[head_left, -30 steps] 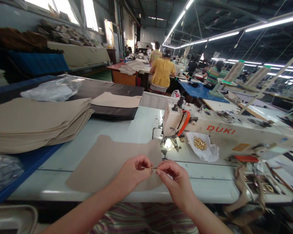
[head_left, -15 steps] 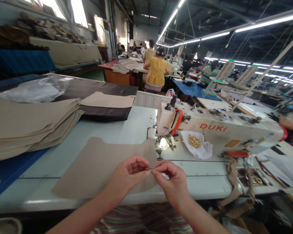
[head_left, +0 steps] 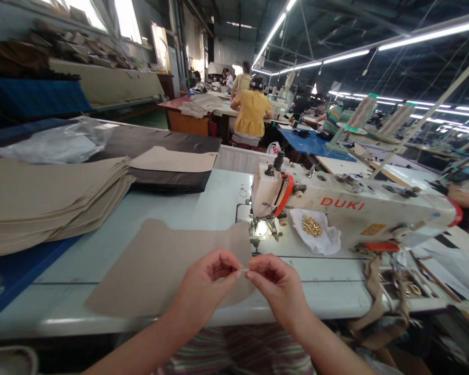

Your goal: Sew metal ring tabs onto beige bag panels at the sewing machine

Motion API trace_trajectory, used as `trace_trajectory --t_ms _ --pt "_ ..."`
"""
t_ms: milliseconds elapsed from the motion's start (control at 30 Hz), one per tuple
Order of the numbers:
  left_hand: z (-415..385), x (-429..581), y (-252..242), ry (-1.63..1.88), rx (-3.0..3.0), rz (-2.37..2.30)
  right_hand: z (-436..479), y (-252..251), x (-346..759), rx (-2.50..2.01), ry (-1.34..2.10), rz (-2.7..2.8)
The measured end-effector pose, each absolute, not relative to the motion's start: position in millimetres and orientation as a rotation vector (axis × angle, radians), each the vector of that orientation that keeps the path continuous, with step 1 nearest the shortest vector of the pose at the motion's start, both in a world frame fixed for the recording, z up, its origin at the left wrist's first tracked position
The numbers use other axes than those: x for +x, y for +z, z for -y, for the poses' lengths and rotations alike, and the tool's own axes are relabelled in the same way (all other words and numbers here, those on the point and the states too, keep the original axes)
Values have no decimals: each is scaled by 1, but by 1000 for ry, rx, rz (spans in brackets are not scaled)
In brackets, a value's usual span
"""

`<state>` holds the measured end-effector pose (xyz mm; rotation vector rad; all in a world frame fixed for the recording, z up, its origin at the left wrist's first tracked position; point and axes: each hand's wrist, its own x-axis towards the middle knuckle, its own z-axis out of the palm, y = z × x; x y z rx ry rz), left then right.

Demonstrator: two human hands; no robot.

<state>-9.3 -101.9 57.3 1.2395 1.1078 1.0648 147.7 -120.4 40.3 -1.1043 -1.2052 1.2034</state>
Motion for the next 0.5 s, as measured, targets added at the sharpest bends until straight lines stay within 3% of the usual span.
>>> trace_trajectory --t_ms 367,500 --pt "99 -7 49 1050 1310 -1149 118 55 153 -1313 845 1643" --pt "83 -12 51 889 1374 -1056 113 55 155 -1318 790 1701"
